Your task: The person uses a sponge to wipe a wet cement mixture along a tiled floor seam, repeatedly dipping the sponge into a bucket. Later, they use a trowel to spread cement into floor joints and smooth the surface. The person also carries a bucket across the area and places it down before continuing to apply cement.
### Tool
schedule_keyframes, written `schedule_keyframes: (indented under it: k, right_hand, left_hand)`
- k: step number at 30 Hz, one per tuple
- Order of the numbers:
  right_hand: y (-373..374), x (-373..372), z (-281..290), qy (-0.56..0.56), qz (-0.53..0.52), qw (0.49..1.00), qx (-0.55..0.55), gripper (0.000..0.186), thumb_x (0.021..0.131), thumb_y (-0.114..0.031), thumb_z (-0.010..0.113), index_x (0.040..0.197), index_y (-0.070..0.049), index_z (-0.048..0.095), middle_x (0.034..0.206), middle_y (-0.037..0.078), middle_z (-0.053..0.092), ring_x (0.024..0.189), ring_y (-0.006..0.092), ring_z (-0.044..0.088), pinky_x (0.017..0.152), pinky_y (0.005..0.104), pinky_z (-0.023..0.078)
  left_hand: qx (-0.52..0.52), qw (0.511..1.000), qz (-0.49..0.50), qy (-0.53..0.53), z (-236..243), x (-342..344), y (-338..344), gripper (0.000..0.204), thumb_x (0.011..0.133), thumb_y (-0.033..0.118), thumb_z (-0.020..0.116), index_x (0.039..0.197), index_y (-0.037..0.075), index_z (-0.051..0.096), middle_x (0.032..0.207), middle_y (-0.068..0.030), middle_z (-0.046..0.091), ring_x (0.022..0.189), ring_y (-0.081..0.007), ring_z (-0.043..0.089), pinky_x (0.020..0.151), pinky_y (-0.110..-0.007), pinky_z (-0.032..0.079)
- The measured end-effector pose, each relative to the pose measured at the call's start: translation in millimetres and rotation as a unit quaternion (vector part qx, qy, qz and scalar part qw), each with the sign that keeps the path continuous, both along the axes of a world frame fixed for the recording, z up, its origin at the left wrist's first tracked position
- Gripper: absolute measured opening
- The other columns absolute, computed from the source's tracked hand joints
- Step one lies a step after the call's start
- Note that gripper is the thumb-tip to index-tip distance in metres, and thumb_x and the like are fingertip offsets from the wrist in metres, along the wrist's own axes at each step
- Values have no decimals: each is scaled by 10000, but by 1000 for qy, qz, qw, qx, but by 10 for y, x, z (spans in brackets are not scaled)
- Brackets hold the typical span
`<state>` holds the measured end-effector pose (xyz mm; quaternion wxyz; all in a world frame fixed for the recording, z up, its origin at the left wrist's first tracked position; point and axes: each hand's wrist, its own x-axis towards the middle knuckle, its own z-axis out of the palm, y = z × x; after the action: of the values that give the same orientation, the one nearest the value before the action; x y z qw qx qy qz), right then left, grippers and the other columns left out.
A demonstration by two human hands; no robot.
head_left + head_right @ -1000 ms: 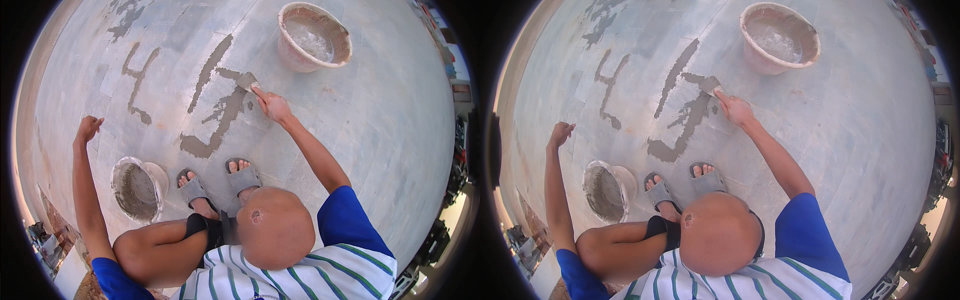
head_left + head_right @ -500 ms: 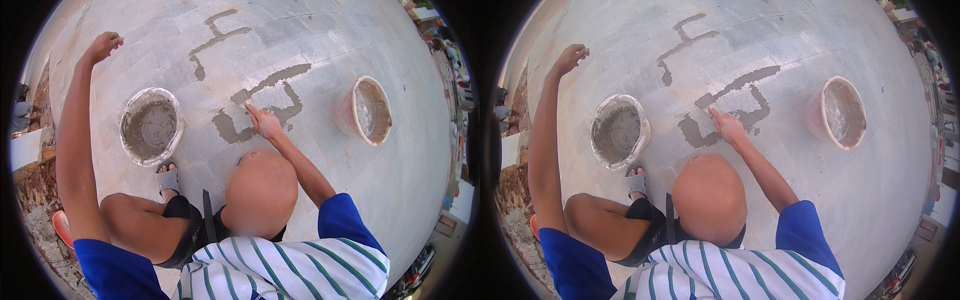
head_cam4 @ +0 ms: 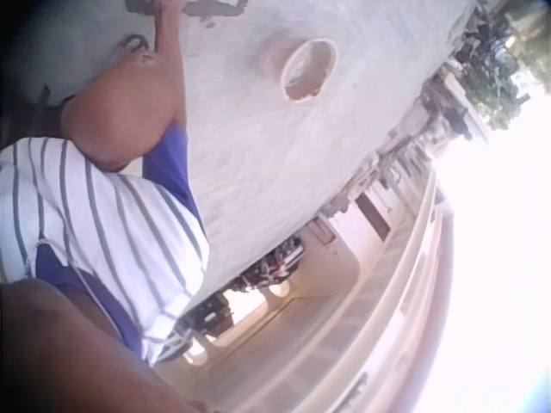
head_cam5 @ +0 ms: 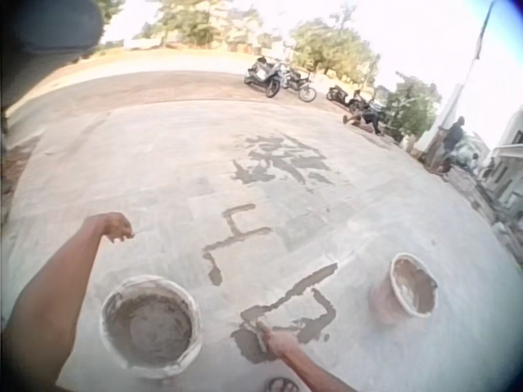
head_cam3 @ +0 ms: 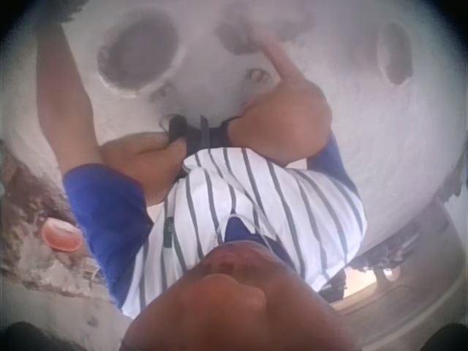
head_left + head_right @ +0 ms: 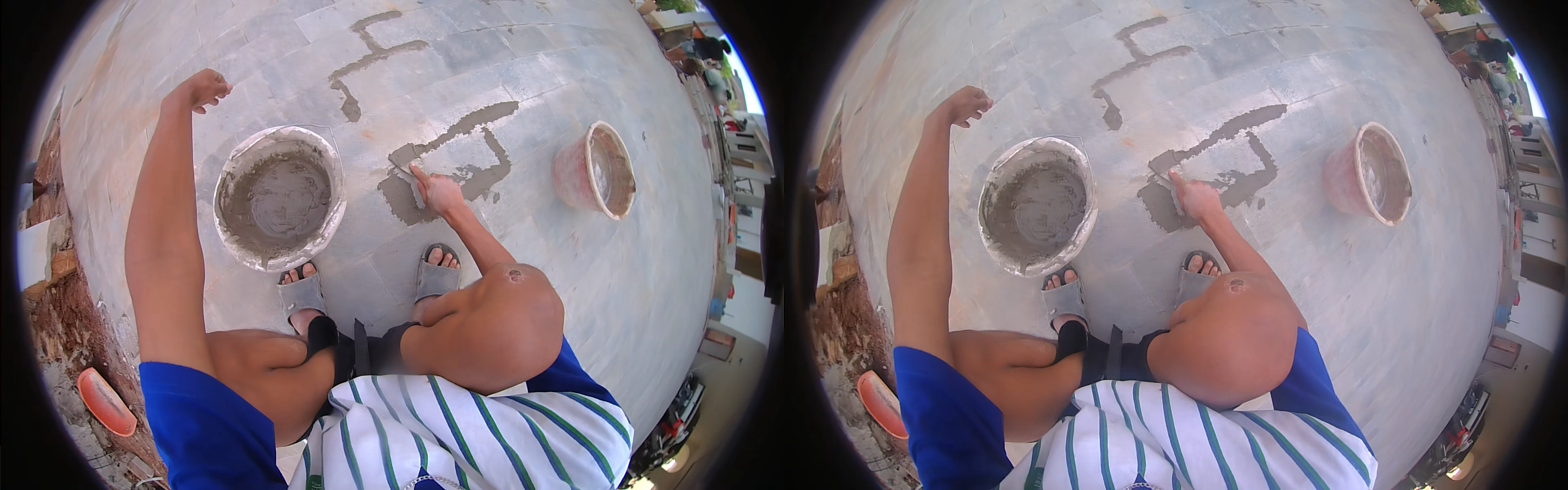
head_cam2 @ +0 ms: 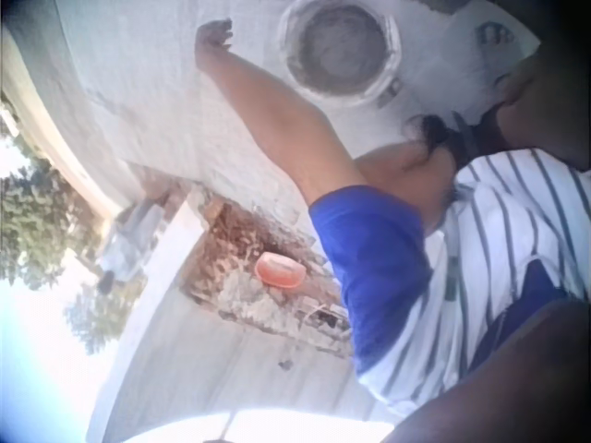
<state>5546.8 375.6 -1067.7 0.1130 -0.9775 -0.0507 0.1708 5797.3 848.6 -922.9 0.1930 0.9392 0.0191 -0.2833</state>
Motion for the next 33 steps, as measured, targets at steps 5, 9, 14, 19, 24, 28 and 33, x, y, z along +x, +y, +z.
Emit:
schedule_keyframes:
  k: [5, 9, 14, 19, 24, 28, 33]
  right_hand:
    - [286, -280, 6, 79, -22, 995, -49, 411, 958, -301, 377, 1368, -291, 398, 891, 231, 642, 844, 405, 634, 734, 524, 502]
    - [187, -26, 301, 7, -5, 1000, -27, 379, 943, -299, 405, 1291, -188, 502, 948, 249, 641, 840, 405, 633, 732, 494, 511]
    - [-196, 693, -173, -21, -39, 995, -88, 388, 914, -257, 408, 1121, 25, 575, 927, 263, 641, 851, 374, 647, 766, 452, 519]
    - [664, 739, -159, 241, 26, 965, -103, 362, 890, -209, 399, 998, 38, 642, 1018, 262, 632, 922, 340, 643, 816, 418, 511]
    - [728, 55, -345, 114, -11, 989, -93, 375, 901, -229, 388, 1035, 15, 639, 1143, 240, 596, 1027, 357, 600, 861, 420, 495]
    - [854, -226, 393, 160, 111, 974, -116, 433, 932, -267, 371, 1286, -44, 480, 1096, 254, 606, 1006, 373, 603, 853, 439, 496]
    - [771, -211, 534, 82, -39, 994, -68, 450, 938, -304, 385, 1380, -217, 391, 1000, 243, 634, 886, 383, 637, 777, 466, 518]
  left_hand:
    - [-46, 998, 20, -38, -51, -135, 443, 346, 875, 362, 566, 966, 30, 609, 908, -76, 624, 827, -206, 584, 675, -404, 515]
    - [8, 998, 67, 3, -161, -315, 824, 376, 885, 370, 548, 1048, 34, 597, 978, -78, 636, 863, -203, 600, 683, -405, 522]
    - [52, 988, 96, 108, 37, -668, 970, 391, 893, 389, 526, 1157, 102, 547, 1100, -22, 608, 904, -163, 590, 709, -382, 514]
    - [19, 978, 197, 68, -64, -1026, 1676, 390, 896, 427, 518, 1156, 138, 543, 1076, -1, 576, 883, -148, 558, 723, -363, 496]
    - [19, 972, 206, 113, 5, -1009, 1522, 380, 891, 418, 535, 1153, 144, 544, 1081, 12, 572, 876, -131, 544, 739, -373, 494]
    - [5, 973, 206, 106, 49, -1065, 1561, 384, 891, 414, 537, 1166, 147, 543, 1079, 12, 575, 873, -130, 544, 746, -381, 497]
    - [4, 971, 220, 96, -30, -1165, 1790, 393, 890, 414, 539, 1180, 148, 540, 1084, 4, 578, 878, -137, 546, 757, -387, 500]
